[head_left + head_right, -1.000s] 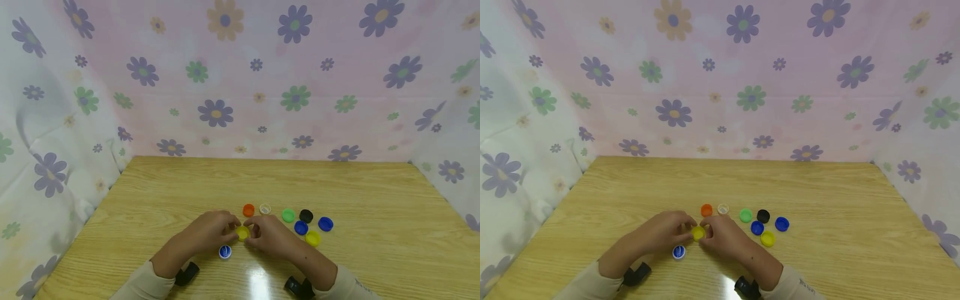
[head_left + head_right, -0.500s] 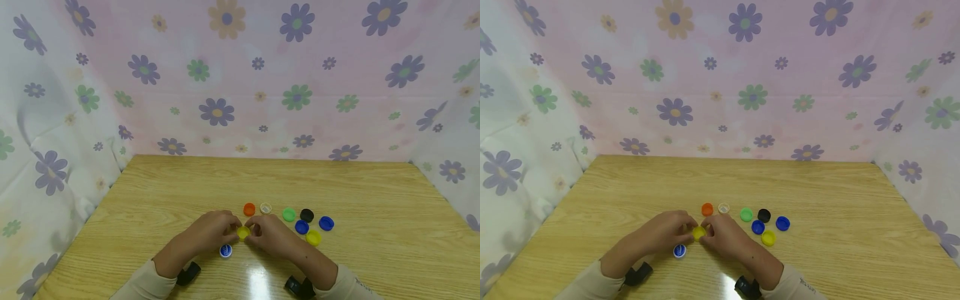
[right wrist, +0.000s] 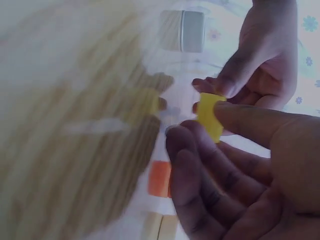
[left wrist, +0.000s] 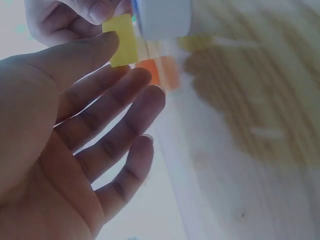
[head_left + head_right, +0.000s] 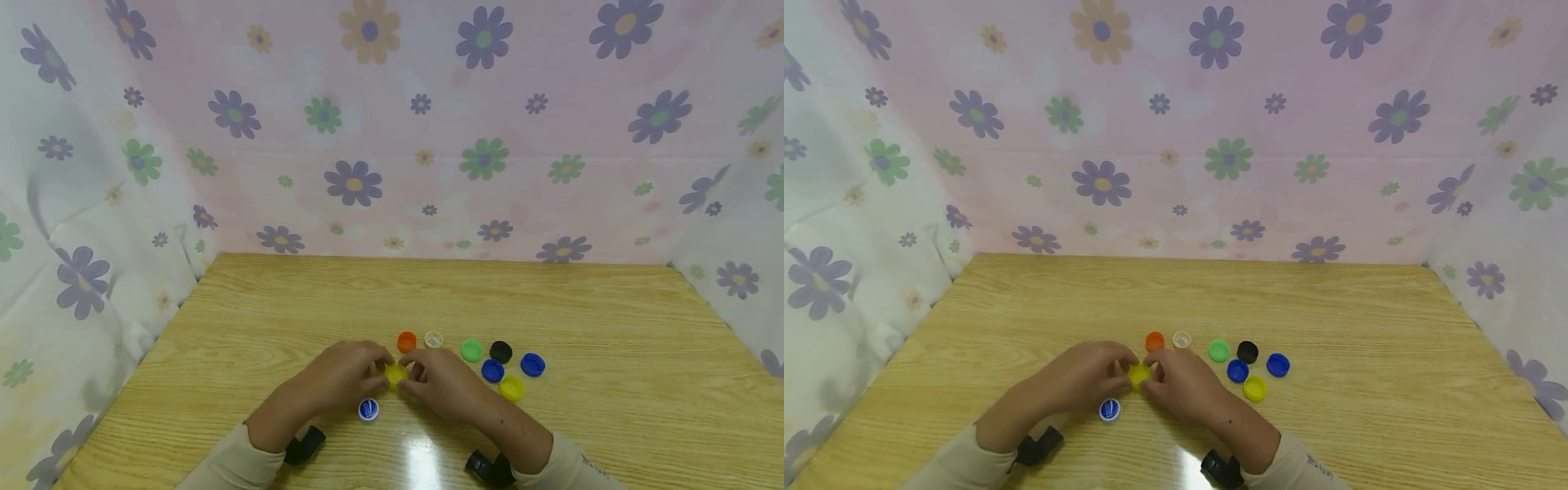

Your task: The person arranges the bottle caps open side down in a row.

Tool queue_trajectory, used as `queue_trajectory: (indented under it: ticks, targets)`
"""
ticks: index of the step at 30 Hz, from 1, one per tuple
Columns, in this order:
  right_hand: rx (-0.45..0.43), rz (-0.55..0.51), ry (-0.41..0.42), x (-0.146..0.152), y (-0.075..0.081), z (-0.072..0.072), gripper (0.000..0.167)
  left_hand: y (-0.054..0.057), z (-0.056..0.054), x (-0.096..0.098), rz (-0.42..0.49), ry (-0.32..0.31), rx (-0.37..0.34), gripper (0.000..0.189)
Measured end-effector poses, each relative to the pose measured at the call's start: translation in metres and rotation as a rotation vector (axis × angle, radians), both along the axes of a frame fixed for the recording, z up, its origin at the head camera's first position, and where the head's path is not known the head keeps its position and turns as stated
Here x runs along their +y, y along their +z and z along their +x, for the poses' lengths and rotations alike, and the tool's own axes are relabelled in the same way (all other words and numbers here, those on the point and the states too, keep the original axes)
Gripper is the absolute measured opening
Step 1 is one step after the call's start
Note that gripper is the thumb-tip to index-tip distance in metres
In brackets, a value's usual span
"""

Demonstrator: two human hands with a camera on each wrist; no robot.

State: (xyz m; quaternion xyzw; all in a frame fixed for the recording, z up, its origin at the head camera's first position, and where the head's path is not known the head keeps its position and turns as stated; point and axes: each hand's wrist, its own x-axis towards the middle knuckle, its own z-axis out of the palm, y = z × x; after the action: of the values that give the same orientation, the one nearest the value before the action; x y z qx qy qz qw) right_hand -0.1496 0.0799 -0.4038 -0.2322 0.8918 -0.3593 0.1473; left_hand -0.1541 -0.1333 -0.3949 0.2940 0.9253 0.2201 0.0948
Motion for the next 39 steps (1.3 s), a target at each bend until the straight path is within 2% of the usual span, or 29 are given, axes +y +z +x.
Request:
queue_trajectory:
  ticks: [5,12,17,24,28,33,36,39]
  targets:
    - [0.02,-0.024,-0.018,0.0,0.005,0.001,0.032,0.005,0.0,-0.001,0.03,0.018,0.002,0.026]
    - [0.078,-0.032,-0.018,0.001,0.011,0.003,0.036,0.011,0.0,-0.002,0.052,0.0,0.021,0.027]
    - [0.085,-0.036,-0.023,0.001,0.01,0.003,0.036,0.012,0.0,-0.002,0.076,0.002,-0.022,0.028]
    - [0.093,-0.054,-0.027,0.001,0.01,0.002,0.034,0.01,-0.001,-0.004,0.128,0.036,-0.072,0.025]
    - [0.11,-0.079,-0.035,0.001,0.008,0.0,0.033,0.009,-0.002,-0.004,0.16,0.051,-0.053,0.023]
    - [0.118,-0.11,-0.044,0.003,0.006,-0.001,0.035,0.011,-0.002,-0.003,0.19,0.063,0.004,0.023]
    - [0.073,-0.151,-0.042,0.004,0.007,-0.001,0.037,0.011,-0.001,-0.003,0.201,0.071,0.035,0.024]
    - [-0.011,-0.221,-0.049,0.004,0.008,-0.001,0.038,0.011,-0.001,-0.003,0.215,0.074,0.064,0.024]
